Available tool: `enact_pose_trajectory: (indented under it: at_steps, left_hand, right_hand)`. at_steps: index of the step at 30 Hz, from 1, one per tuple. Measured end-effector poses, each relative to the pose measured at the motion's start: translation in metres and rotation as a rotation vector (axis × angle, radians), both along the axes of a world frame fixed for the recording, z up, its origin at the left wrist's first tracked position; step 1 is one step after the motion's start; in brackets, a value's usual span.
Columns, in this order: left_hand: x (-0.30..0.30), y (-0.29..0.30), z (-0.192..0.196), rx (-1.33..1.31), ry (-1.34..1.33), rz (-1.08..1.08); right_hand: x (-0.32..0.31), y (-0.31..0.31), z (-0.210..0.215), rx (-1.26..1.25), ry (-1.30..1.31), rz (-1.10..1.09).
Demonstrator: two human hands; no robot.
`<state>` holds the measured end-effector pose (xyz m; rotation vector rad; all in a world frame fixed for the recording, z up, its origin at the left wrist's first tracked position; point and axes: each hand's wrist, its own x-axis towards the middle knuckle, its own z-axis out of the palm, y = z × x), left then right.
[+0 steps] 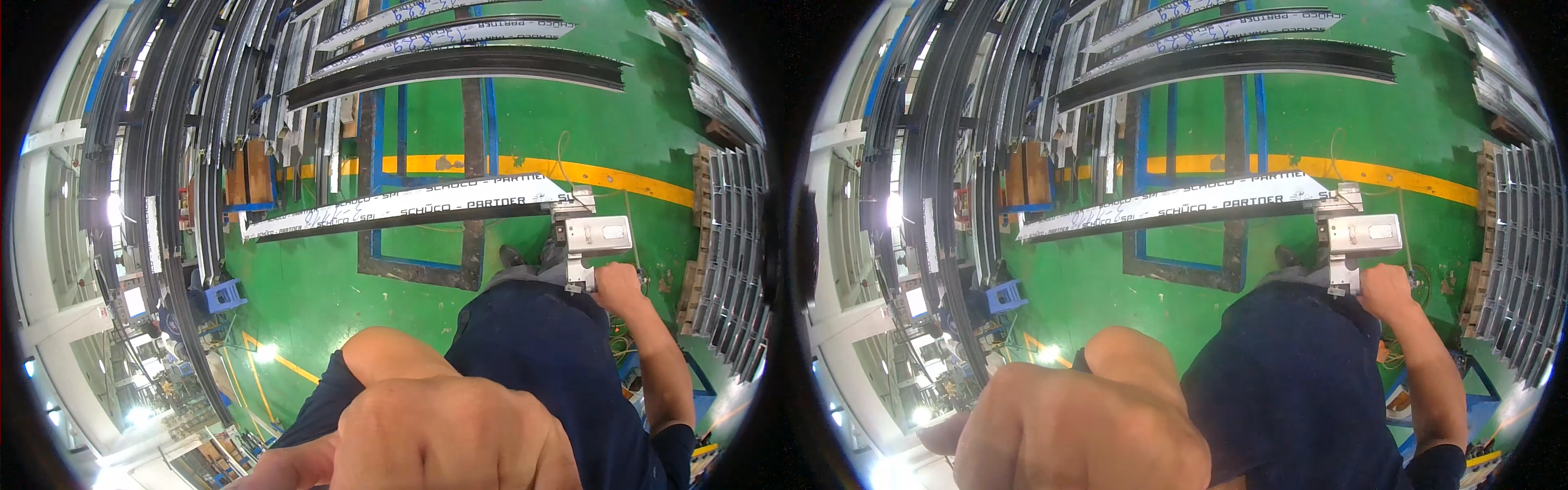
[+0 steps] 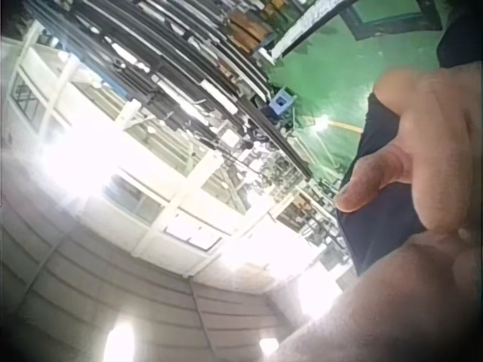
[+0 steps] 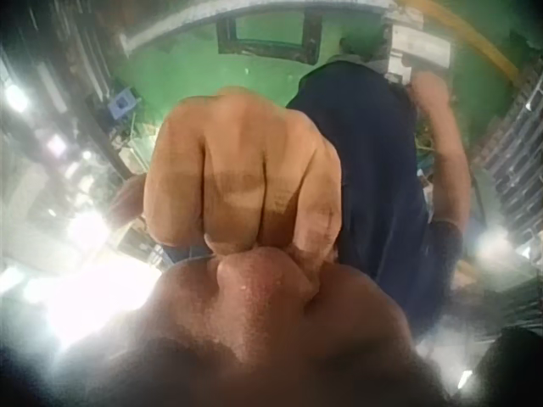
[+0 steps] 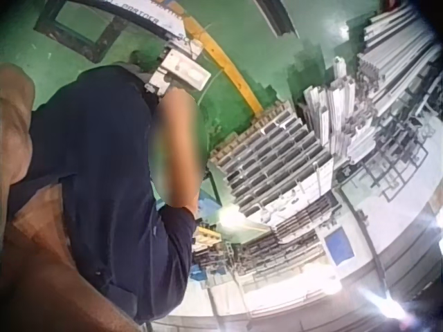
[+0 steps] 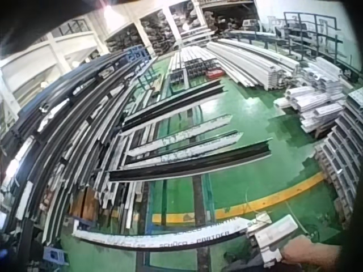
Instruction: The person uses a pneumatic rivet gun to fasten metal profiles on a long window frame. They then use a hammer to tap the frame, move to a machine to adjust a small metal piece, and return to the frame to continue riveting. The person also sprays a lubricant on the tool and connects a hose before resuming work.
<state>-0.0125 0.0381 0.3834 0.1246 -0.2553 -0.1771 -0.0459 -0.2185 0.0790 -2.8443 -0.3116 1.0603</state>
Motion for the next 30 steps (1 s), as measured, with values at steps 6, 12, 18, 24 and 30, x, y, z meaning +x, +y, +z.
enact_pose_trajectory:
  at_steps: [6, 12, 18, 24, 30]
  left_hand:
    - [0.043, 0.017, -0.044, 0.02, -0.233, -0.122]
    - [0.049, 0.055, -0.14, 0.209, 0.277, -0.096]
    - [0.039, 0.059, -0.152, 0.21, 0.387, 0.005]
    - [0.022, 0.099, -0.254, 1.637, -0.104, 0.228]
    - [-0.052, 0.123, -0.34, 2.569, -0.912, -0.193]
  right_hand:
    - [0.001, 0.002, -0.005, 0.012, 0.013, 0.033]
    - [0.004, -0.001, -0.009, 0.032, 0.051, 0.031]
    - [0.005, 0.0, -0.013, -0.013, 0.045, 0.059]
    - [0.006, -0.001, -0.001, 0.005, 0.024, 0.044]
    - [0.007, 0.0, 0.006, 0.014, 0.059, 0.048]
